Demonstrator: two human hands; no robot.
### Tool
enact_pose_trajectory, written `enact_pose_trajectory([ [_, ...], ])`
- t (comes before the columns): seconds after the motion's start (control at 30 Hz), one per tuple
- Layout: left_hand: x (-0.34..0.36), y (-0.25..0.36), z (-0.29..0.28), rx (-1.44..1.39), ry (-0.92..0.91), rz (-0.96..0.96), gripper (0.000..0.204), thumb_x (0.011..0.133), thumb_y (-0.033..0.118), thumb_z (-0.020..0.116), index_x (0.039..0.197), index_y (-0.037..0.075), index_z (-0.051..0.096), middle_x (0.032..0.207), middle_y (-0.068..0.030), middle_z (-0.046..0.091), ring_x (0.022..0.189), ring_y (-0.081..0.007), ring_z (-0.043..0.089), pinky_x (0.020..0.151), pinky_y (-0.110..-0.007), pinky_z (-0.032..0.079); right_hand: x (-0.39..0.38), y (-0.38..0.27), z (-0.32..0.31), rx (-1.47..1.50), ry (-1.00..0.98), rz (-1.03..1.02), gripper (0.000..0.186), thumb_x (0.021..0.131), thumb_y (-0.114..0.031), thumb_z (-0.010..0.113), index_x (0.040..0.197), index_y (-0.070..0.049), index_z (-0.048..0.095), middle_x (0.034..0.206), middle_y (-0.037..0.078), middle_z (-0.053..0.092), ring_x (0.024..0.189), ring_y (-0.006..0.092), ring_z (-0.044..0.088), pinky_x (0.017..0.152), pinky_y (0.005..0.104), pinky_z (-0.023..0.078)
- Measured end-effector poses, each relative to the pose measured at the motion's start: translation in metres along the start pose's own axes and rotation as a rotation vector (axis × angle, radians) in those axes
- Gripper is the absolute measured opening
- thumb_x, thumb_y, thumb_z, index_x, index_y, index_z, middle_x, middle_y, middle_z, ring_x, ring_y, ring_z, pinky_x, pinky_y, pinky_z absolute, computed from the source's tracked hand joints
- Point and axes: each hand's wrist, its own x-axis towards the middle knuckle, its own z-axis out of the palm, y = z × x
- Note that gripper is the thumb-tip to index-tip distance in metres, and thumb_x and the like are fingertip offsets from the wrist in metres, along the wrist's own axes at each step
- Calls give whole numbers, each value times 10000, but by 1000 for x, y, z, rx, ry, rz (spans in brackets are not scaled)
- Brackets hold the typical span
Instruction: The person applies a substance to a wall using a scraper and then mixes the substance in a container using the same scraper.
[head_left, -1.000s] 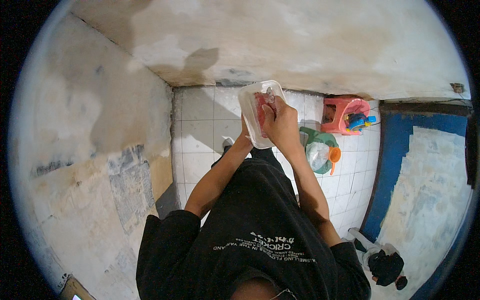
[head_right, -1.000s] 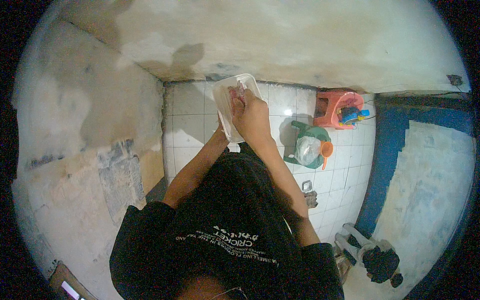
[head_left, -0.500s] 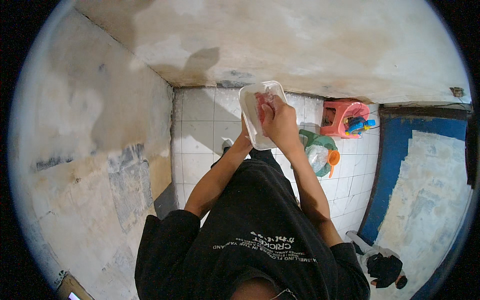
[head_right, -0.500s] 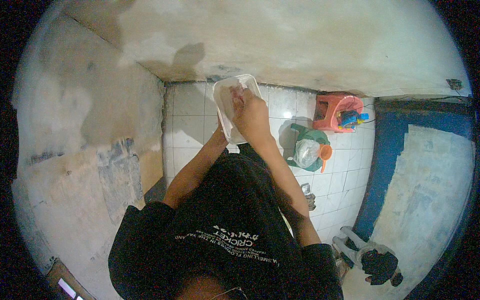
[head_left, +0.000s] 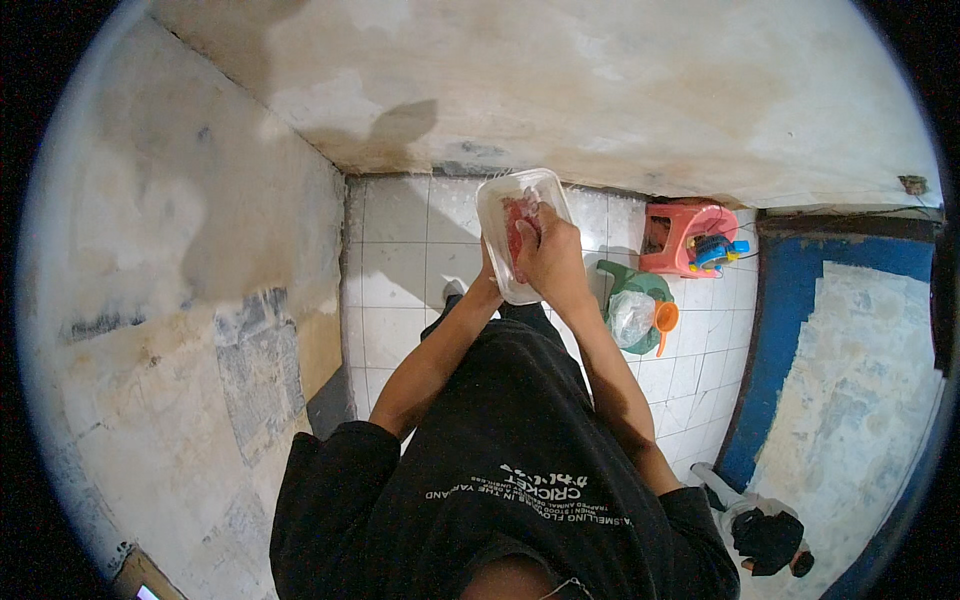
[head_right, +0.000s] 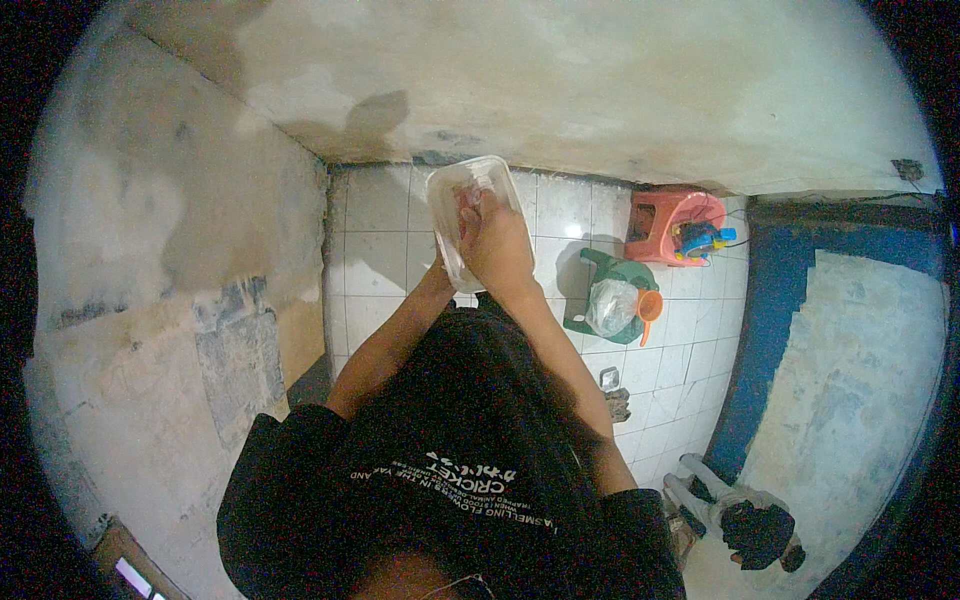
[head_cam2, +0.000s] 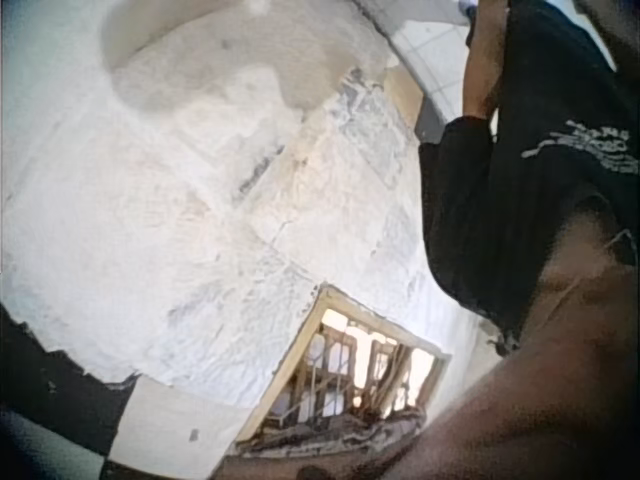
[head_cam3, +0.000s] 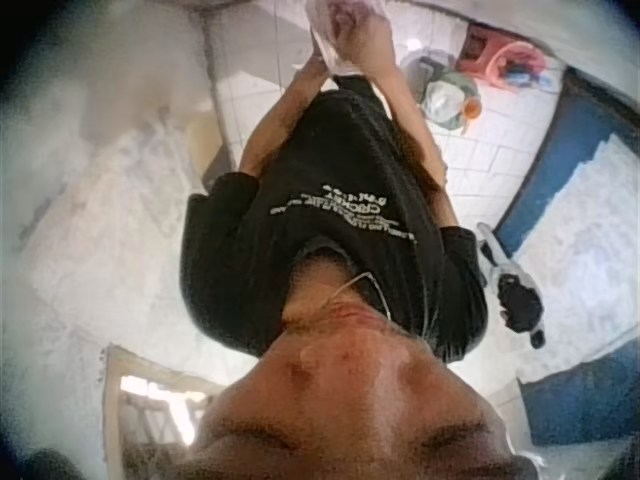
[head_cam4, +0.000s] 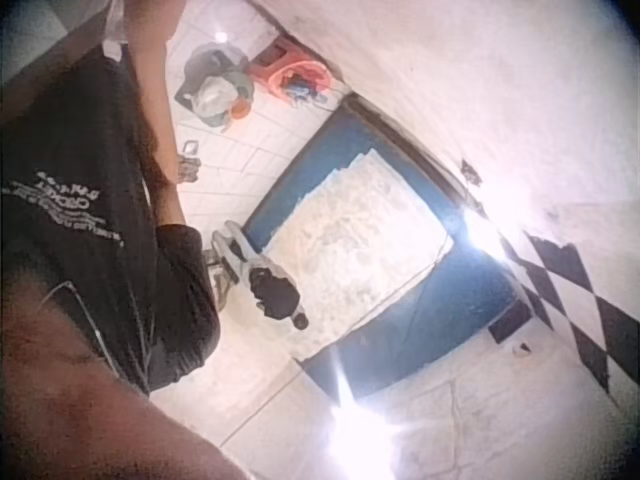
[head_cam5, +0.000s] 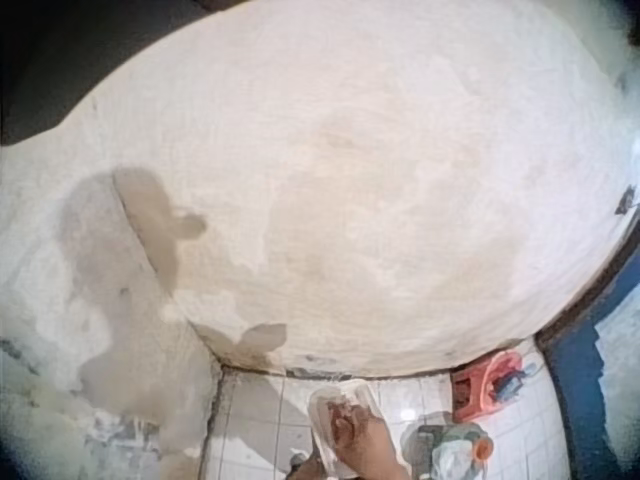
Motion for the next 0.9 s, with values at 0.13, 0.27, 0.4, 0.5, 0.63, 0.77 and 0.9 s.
enact_pose_trajectory([
  [0.13, 2, 3, -7, -36, -117, -56, 492, 965, 429, 379, 1276, 66, 497, 1197, -154, 576, 1083, -295, 580, 967, -434, 473, 1, 1, -9, -17, -56, 49, 149, 833, -97, 610, 900, 36, 594, 776, 273, 624, 723, 442, 621, 622, 491, 499],
  [0.27, 2, 9, -29, 106, -217, -2, 497, 968, 426, 377, 1276, 53, 491, 1213, -157, 566, 1107, -290, 569, 972, -432, 471, -6, -3, 1, -6, -40, -40, 139, 828, -86, 608, 903, 29, 586, 776, 270, 626, 727, 447, 620, 620, 481, 500],
  [0.4, 1, 3, -21, 182, -92, 18, 519, 966, 433, 362, 1283, 41, 488, 1204, -163, 574, 1079, -301, 589, 953, -435, 487, -1, 1, -12, 54, -29, 44, 157, 818, -75, 607, 933, 30, 590, 793, 279, 627, 741, 453, 623, 628, 482, 506],
  [0.5, 1, 5, -21, 46, -154, -62, 538, 964, 443, 360, 1297, 37, 478, 1211, -167, 574, 1077, -308, 592, 950, -436, 492, -7, 8, 0, 48, -63, 21, 144, 828, -74, 598, 927, 30, 588, 789, 281, 627, 741, 457, 623, 623, 479, 504],
  [0.63, 0, 4, -12, 128, 5, -15, 556, 959, 459, 359, 1298, 35, 478, 1214, -170, 573, 1075, -314, 593, 952, -440, 490, -2, 7, -10, 124, -2, -3, 132, 831, -71, 596, 916, 31, 590, 777, 288, 621, 738, 465, 618, 620, 486, 499],
  [0.77, 3, 13, -48, 142, -90, -41, 575, 950, 480, 384, 1327, 53, 465, 1229, -172, 573, 1089, -318, 590, 942, -440, 500, -8, 3, -1, -5, -90, -2, 128, 829, -87, 621, 896, 22, 610, 778, 283, 629, 745, 448, 633, 626, 462, 511],
  [0.9, 6, 10, -32, 105, -57, -55, 598, 944, 502, 389, 1334, 54, 462, 1249, -168, 567, 1098, -321, 588, 941, -433, 502, -1, 8, -10, 127, -4, 26, 184, 824, -115, 654, 964, 0, 616, 795, 281, 638, 744, 444, 643, 637, 490, 511],
])
